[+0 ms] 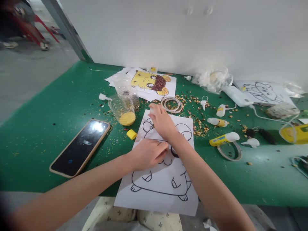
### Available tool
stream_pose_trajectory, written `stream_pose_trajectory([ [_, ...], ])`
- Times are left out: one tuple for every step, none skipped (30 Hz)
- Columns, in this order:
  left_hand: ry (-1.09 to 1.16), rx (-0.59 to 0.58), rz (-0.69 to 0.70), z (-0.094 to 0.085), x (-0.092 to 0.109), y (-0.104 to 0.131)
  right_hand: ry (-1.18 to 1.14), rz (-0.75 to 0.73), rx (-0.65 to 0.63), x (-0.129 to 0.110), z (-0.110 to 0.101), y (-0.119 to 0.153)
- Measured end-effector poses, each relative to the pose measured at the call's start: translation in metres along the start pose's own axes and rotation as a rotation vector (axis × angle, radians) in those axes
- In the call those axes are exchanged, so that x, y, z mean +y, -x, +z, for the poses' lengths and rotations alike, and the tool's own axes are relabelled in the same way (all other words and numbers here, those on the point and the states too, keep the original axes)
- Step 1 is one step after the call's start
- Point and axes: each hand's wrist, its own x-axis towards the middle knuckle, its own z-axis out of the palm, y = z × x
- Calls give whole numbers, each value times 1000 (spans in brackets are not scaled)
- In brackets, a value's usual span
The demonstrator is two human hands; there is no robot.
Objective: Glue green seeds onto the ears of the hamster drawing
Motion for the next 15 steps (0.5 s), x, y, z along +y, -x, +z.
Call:
stream_pose_trajectory([
  [1, 1, -1, 0, 0, 0, -3, -9, 20, 0, 0, 0],
  [1, 0, -1, 0, 0, 0, -5, -10, 58, 0, -1, 0],
  [3, 0, -1, 0, 0, 0, -6, -7, 88, 0, -1, 0],
  [3, 1, 0, 0, 0, 0, -5, -5, 87, 0, -1, 0],
  [4, 5, 1, 0, 0, 1, -4, -7, 59, 1, -1, 1],
  [5, 10, 4, 0, 0, 1, -3, -14, 26, 1, -1, 1],
  [7, 12, 8, 0, 0, 1, -4, -17, 17, 1, -1, 1],
  [10, 12, 11, 0, 0, 1, -5, -13, 33, 1, -1, 1],
  [11, 9, 14, 0, 0, 1, -5, -7, 59, 1, 0, 1],
  [12, 2, 13, 0, -1, 1, -3, -3, 70, 1, 0, 0],
  [13, -4, 11, 0, -1, 1, 2, -5, 54, 1, 0, 0],
  [12, -8, 7, 0, -1, 1, 7, -13, 21, 0, 0, 0],
  [13, -9, 5, 0, -1, 1, 12, -22, 0, 0, 0, 0],
  [13, -9, 5, 0, 0, 1, 15, -24, 4, 0, 0, 0],
  [15, -9, 7, 0, 0, 1, 17, -20, 29, 0, 0, 0],
])
